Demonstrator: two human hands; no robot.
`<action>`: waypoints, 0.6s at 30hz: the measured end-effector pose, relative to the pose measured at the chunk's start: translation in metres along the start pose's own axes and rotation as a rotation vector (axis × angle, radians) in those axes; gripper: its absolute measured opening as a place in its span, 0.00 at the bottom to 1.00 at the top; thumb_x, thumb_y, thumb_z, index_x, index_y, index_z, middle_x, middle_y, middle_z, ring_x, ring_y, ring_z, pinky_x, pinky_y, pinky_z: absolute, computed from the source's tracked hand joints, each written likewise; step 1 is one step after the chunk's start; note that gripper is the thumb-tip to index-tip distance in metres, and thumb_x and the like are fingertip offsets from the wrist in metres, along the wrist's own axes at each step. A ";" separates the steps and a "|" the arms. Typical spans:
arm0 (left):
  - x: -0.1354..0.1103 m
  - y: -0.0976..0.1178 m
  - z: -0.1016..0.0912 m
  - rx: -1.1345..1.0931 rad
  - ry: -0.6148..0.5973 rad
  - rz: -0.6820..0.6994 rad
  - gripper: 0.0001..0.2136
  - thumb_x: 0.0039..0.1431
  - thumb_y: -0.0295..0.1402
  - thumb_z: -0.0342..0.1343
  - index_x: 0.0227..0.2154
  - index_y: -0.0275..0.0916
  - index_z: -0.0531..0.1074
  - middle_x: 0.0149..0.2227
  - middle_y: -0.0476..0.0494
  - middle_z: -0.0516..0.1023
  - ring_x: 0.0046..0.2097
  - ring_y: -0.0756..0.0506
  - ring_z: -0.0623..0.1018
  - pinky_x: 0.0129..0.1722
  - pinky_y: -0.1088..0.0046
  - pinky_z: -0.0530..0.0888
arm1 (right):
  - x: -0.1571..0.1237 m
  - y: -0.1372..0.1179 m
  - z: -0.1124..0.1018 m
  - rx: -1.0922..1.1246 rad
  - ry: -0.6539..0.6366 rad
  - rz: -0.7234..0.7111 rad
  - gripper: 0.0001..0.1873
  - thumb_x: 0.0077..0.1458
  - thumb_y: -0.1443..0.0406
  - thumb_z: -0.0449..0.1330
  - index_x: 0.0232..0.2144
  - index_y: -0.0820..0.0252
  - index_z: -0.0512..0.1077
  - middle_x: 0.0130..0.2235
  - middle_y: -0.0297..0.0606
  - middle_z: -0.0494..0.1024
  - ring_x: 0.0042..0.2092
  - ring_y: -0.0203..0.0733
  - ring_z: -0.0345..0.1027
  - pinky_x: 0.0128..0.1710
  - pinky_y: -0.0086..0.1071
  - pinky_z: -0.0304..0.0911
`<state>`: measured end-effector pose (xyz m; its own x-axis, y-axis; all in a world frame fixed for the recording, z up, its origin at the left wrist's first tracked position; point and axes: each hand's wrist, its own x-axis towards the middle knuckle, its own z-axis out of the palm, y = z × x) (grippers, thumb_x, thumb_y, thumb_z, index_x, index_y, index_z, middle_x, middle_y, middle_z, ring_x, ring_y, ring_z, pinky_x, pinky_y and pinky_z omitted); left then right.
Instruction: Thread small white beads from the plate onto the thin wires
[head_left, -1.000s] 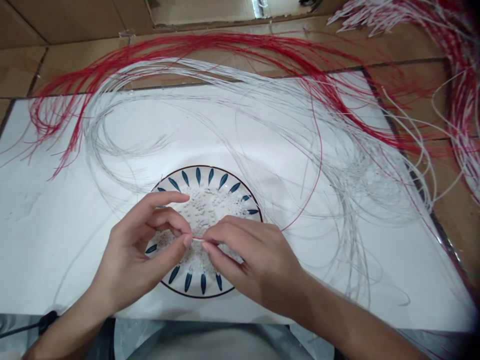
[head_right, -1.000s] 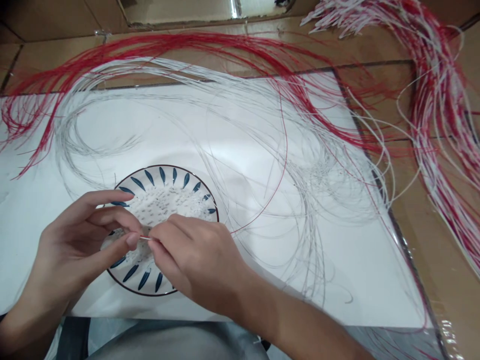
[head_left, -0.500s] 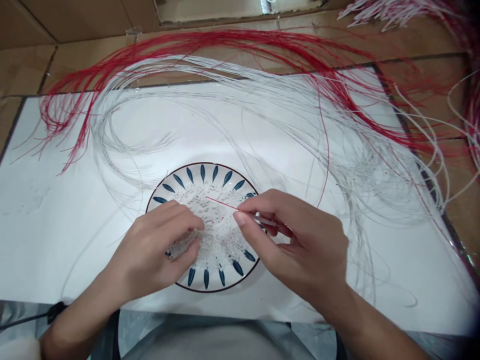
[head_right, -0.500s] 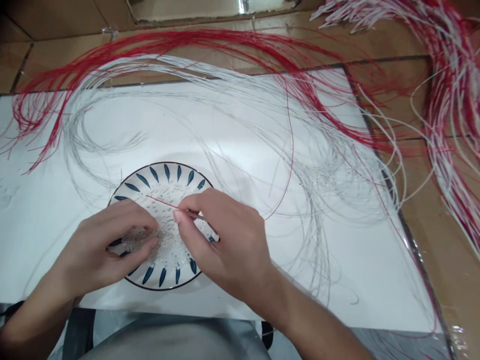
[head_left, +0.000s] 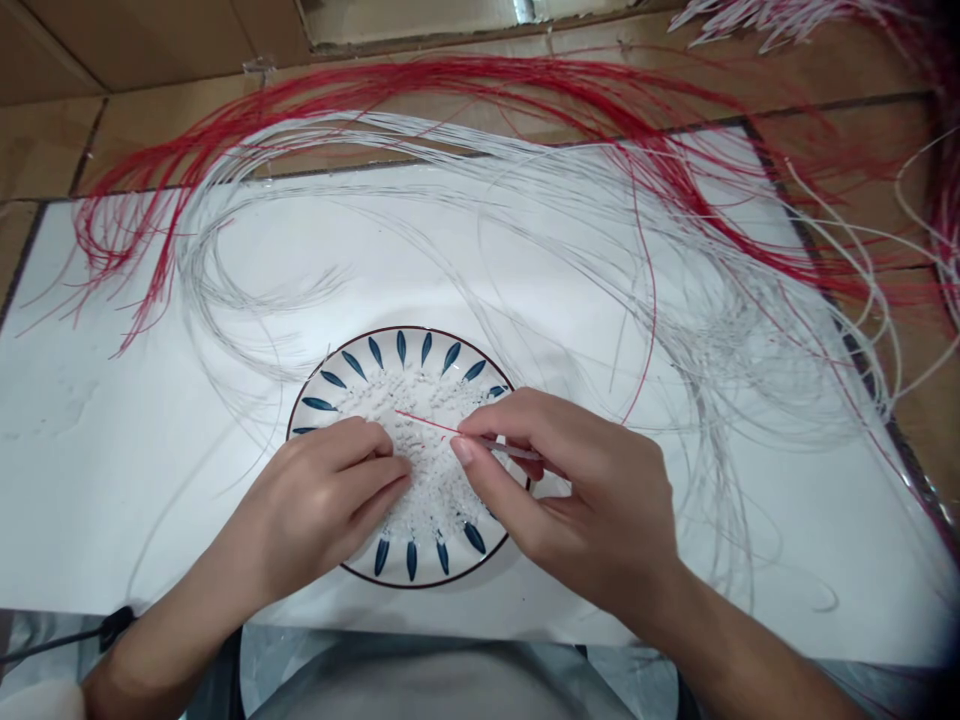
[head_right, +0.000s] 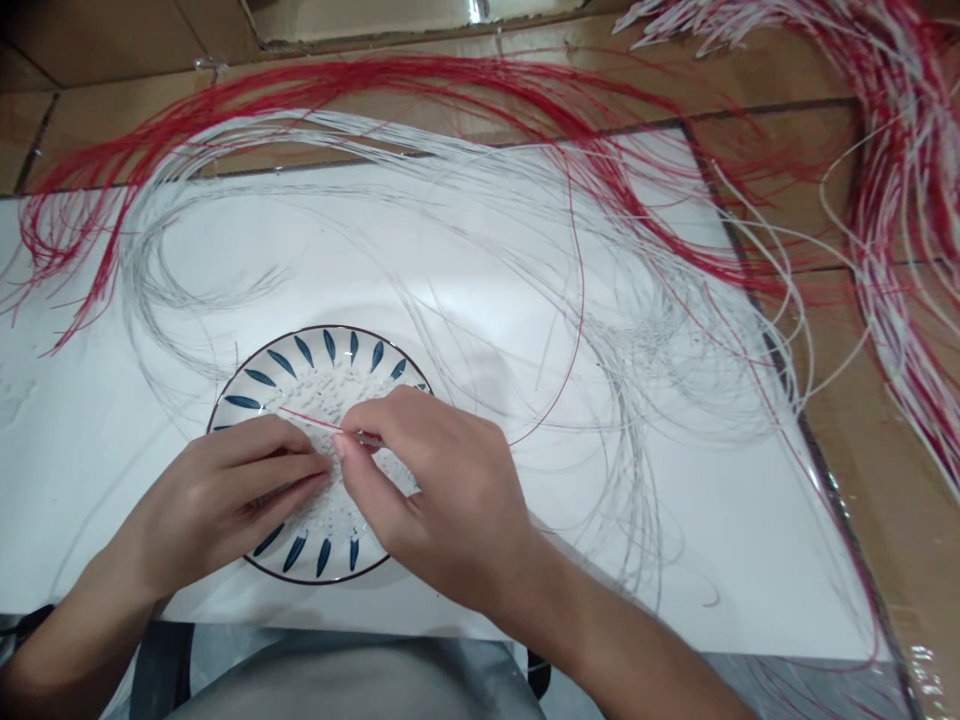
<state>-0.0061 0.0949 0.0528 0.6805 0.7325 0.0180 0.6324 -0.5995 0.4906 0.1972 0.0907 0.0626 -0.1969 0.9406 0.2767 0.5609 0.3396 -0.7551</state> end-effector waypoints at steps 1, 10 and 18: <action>0.000 0.000 0.000 -0.004 0.001 -0.002 0.09 0.62 0.28 0.49 0.33 0.38 0.75 0.30 0.44 0.73 0.33 0.48 0.73 0.32 0.73 0.70 | 0.000 0.000 0.000 0.002 -0.004 -0.002 0.05 0.55 0.70 0.57 0.29 0.57 0.70 0.26 0.31 0.75 0.25 0.33 0.65 0.26 0.27 0.62; -0.003 -0.003 0.002 -0.029 -0.004 -0.128 0.09 0.62 0.31 0.48 0.35 0.40 0.75 0.33 0.45 0.75 0.35 0.47 0.75 0.37 0.71 0.73 | -0.001 0.000 0.000 0.004 -0.003 -0.004 0.05 0.55 0.70 0.57 0.29 0.57 0.70 0.26 0.32 0.75 0.25 0.33 0.66 0.24 0.28 0.60; -0.001 -0.005 0.005 0.006 0.043 -0.043 0.07 0.60 0.27 0.51 0.34 0.38 0.74 0.33 0.44 0.75 0.36 0.47 0.75 0.36 0.71 0.74 | -0.002 0.000 0.001 0.007 -0.007 -0.014 0.05 0.56 0.70 0.56 0.30 0.56 0.70 0.26 0.32 0.75 0.26 0.34 0.67 0.25 0.28 0.61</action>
<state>-0.0081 0.0955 0.0466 0.6360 0.7709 0.0346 0.6631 -0.5690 0.4864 0.1969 0.0893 0.0614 -0.2109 0.9356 0.2830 0.5527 0.3529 -0.7550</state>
